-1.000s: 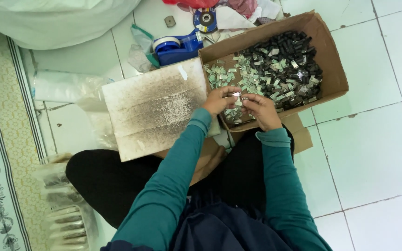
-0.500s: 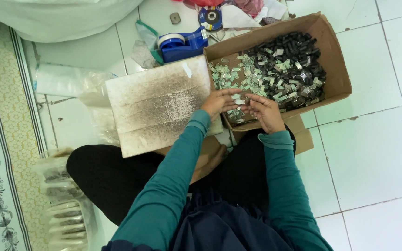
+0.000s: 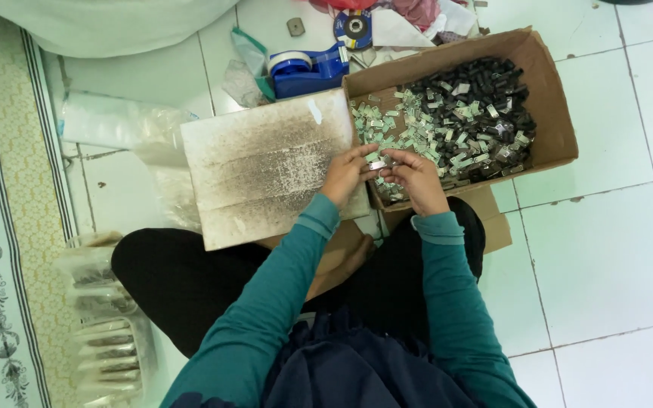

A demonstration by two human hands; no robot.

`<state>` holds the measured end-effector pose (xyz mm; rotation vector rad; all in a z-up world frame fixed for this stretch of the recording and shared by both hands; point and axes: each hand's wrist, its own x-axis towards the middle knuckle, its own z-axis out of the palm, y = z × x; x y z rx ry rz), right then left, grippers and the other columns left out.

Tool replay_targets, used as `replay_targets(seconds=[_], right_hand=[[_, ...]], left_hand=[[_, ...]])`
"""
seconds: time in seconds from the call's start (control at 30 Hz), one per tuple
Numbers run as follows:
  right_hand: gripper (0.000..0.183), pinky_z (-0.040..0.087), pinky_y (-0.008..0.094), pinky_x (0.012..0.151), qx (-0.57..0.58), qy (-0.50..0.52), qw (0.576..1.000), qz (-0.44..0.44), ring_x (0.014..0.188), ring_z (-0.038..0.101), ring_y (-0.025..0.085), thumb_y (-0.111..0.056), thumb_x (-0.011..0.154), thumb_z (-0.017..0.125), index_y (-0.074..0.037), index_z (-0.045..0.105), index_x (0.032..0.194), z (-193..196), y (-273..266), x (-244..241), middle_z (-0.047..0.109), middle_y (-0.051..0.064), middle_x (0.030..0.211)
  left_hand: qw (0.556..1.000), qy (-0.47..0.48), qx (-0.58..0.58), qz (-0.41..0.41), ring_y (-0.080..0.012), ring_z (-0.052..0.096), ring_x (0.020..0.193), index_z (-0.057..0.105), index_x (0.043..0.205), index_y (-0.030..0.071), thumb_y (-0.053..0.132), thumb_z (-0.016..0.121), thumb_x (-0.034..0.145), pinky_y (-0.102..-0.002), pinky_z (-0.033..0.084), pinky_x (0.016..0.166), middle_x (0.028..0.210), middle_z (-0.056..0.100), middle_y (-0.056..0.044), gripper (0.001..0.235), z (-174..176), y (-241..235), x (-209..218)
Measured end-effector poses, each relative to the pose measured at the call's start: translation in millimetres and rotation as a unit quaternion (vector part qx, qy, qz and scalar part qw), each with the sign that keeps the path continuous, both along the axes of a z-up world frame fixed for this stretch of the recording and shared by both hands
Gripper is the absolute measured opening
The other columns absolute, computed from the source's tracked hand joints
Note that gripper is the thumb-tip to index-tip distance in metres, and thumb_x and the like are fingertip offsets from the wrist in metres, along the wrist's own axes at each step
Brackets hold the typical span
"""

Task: The person is sorting small metal components from a large box and packaging them into small plastic bags.

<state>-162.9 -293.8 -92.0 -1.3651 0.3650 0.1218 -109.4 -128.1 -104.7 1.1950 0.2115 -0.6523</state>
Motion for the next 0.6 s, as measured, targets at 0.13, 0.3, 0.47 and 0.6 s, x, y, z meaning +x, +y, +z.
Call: replay_targets(seconds=[0.13, 0.3, 0.47, 0.6], right_hand=[[0.043, 0.067, 0.036, 0.079, -0.016, -0.012, 0.999, 0.039, 0.093, 0.075, 0.029, 0.011, 0.093, 0.050, 0.005, 0.068, 0.131, 44, 64, 12, 0.062, 0.018, 0.106], [0.044, 0.060, 0.048, 0.086, -0.219, -0.079, 0.956, 0.178, 0.111, 0.070, 0.039, 0.001, 0.092, 0.060, -0.009, 0.073, 0.132, 47, 118, 34, 0.073, 0.023, 0.118], [0.040, 0.059, 0.042, 0.087, -0.280, -0.089, 0.945, 0.143, 0.104, 0.075, 0.031, 0.000, 0.093, 0.059, -0.011, 0.075, 0.127, 56, 96, 37, 0.077, 0.019, 0.111], [0.038, 0.060, 0.035, 0.080, -0.270, -0.084, 0.957, 0.058, 0.095, 0.076, 0.026, 0.003, 0.094, 0.057, -0.008, 0.074, 0.127, 59, 42, 33, 0.074, 0.020, 0.108]], left_hand=[[0.997, -0.043, 0.039, 0.042, -0.0418, 0.062, 0.118, 0.063, 0.138, -0.003, 0.000, 0.046, 0.098, -0.052, 0.060, 0.099, 0.146, 0.049, -0.034, 0.044, 33, 68, -6], [0.944, -0.165, 0.287, -0.013, -0.0473, 0.043, 0.143, 0.056, 0.148, 0.007, 0.009, 0.046, 0.102, -0.062, 0.039, 0.114, 0.150, 0.050, -0.029, 0.047, 66, 157, -1], [0.936, -0.189, 0.296, 0.011, -0.0464, 0.046, 0.140, 0.058, 0.147, 0.010, 0.011, 0.048, 0.102, -0.060, 0.039, 0.115, 0.146, 0.054, -0.029, 0.046, 82, 172, 9], [0.937, -0.227, 0.263, -0.047, -0.0455, 0.052, 0.135, 0.052, 0.149, 0.007, 0.013, 0.047, 0.105, -0.058, 0.046, 0.111, 0.143, 0.055, -0.030, 0.045, 98, 126, 20]])
